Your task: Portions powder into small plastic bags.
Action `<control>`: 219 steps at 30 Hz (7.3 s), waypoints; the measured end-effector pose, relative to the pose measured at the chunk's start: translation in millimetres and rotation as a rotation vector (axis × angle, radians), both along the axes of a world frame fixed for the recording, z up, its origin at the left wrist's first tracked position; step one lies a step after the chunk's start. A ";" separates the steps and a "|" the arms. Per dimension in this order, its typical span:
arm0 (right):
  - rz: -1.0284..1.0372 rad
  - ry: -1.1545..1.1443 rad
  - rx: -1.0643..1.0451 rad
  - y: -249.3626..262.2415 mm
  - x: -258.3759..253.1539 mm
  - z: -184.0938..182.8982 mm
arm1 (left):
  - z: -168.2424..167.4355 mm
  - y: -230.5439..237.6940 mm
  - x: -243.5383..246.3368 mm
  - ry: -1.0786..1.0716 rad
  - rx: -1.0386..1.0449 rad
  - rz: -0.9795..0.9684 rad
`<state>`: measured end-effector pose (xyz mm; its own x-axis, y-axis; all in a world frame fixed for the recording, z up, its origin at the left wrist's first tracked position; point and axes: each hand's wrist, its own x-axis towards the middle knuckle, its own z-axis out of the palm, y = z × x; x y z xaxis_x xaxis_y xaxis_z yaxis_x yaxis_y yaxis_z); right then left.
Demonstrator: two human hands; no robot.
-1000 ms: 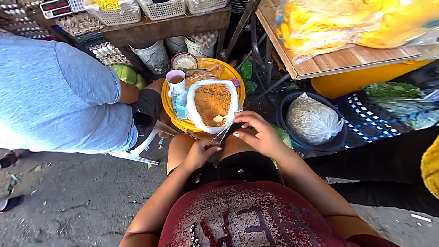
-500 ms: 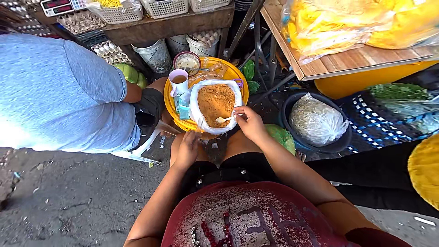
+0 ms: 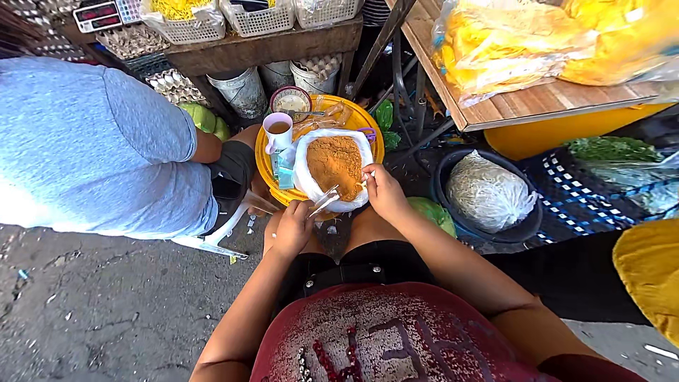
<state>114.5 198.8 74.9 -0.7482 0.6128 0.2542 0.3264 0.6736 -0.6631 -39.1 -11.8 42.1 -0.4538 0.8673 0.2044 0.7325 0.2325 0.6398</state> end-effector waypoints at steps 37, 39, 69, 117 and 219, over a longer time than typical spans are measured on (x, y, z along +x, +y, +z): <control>-0.146 0.403 -1.023 19.2 -42.7 28.1 | 24.6 33.3 -25.2 -0.149 -0.226 0.139; -0.082 0.364 -1.001 10.7 -47.4 28.7 | 26.2 35.4 -24.8 -0.167 -0.242 0.148; -0.115 0.132 -0.453 11.1 -22.8 -19.8 | 1.5 23.8 -26.7 -0.797 0.141 0.024; -0.134 0.087 -0.489 -2.0 -18.6 -15.5 | 19.4 41.3 -17.4 -0.485 -0.234 0.289; -0.123 0.112 0.058 -4.5 5.1 19.7 | 41.6 44.6 -9.3 -1.314 0.042 0.061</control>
<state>119.7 194.3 94.6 -0.6333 0.6798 0.3697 0.3349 0.6715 -0.6610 -48.4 32.8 83.8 -0.3714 0.8424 -0.3905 -0.4484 0.2055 0.8699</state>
